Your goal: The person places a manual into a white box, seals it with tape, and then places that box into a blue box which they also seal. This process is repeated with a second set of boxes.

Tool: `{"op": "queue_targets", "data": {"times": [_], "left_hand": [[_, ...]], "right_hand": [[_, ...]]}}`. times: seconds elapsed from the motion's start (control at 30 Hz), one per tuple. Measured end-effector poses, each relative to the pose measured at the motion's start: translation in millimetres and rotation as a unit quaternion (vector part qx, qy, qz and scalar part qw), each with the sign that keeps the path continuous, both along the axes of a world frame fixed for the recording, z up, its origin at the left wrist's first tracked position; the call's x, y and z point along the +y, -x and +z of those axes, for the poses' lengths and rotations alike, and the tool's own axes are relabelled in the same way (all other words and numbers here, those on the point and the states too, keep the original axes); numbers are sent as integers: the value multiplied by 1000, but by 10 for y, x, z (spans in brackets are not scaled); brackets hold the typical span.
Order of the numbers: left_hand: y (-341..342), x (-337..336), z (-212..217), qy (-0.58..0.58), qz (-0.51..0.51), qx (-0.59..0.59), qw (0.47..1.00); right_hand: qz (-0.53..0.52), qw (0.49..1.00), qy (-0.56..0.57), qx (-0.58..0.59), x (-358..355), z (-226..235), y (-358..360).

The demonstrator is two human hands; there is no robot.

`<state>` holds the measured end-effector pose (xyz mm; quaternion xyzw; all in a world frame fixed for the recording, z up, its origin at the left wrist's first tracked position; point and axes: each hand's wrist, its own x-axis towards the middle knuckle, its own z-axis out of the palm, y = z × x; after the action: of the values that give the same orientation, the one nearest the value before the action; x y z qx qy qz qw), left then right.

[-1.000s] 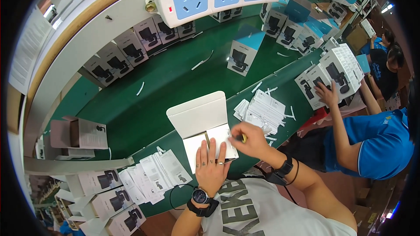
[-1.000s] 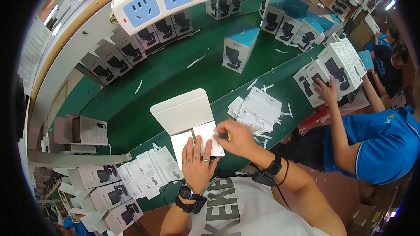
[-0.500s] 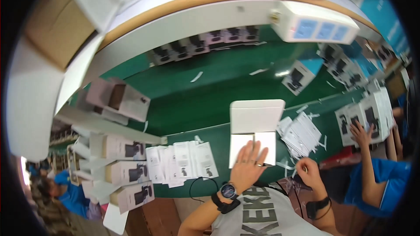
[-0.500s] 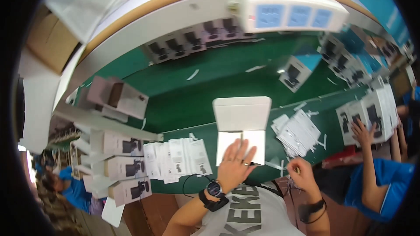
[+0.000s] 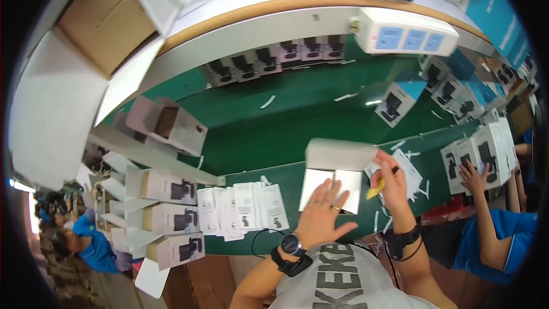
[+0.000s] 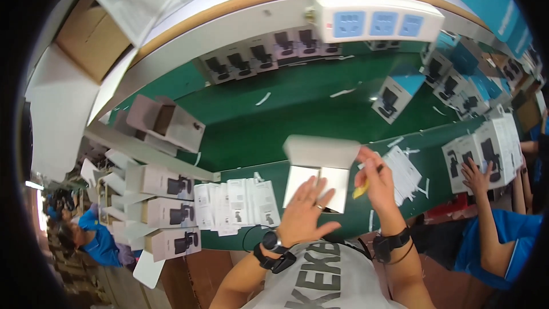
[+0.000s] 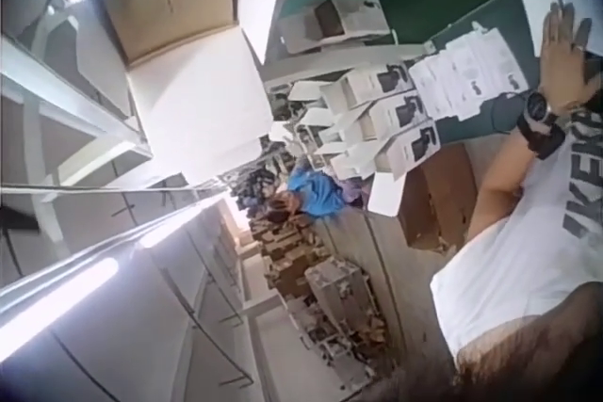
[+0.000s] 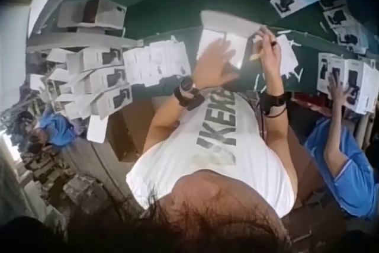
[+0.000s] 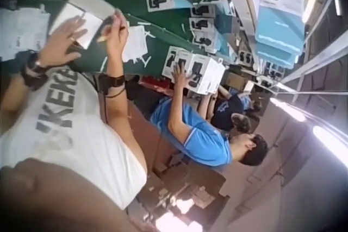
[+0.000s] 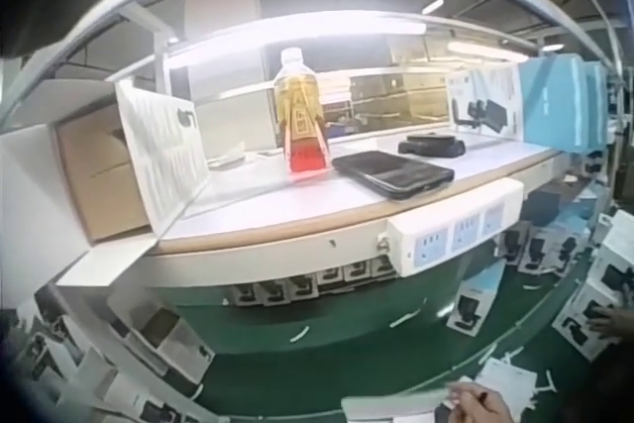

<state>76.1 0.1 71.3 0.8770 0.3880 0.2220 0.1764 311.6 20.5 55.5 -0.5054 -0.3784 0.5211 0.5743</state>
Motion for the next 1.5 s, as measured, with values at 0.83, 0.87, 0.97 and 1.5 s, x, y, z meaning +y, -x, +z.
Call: {"op": "queue_targets", "data": {"times": [0.83,0.87,0.97,1.5], "left_hand": [[684,4,-329,300,70,-378,873],[738,23,-365,309,40,-370,875],[773,79,-449,182,34,-253,949],[821,256,-252,-62,-25,-35,997]], "right_hand": [[148,953,-113,-238,-694,67,104],[136,947,-126,-262,-712,23,129],[108,932,-148,-314,-750,-197,230],[-24,863,-189,-468,-785,-535,446]]}}
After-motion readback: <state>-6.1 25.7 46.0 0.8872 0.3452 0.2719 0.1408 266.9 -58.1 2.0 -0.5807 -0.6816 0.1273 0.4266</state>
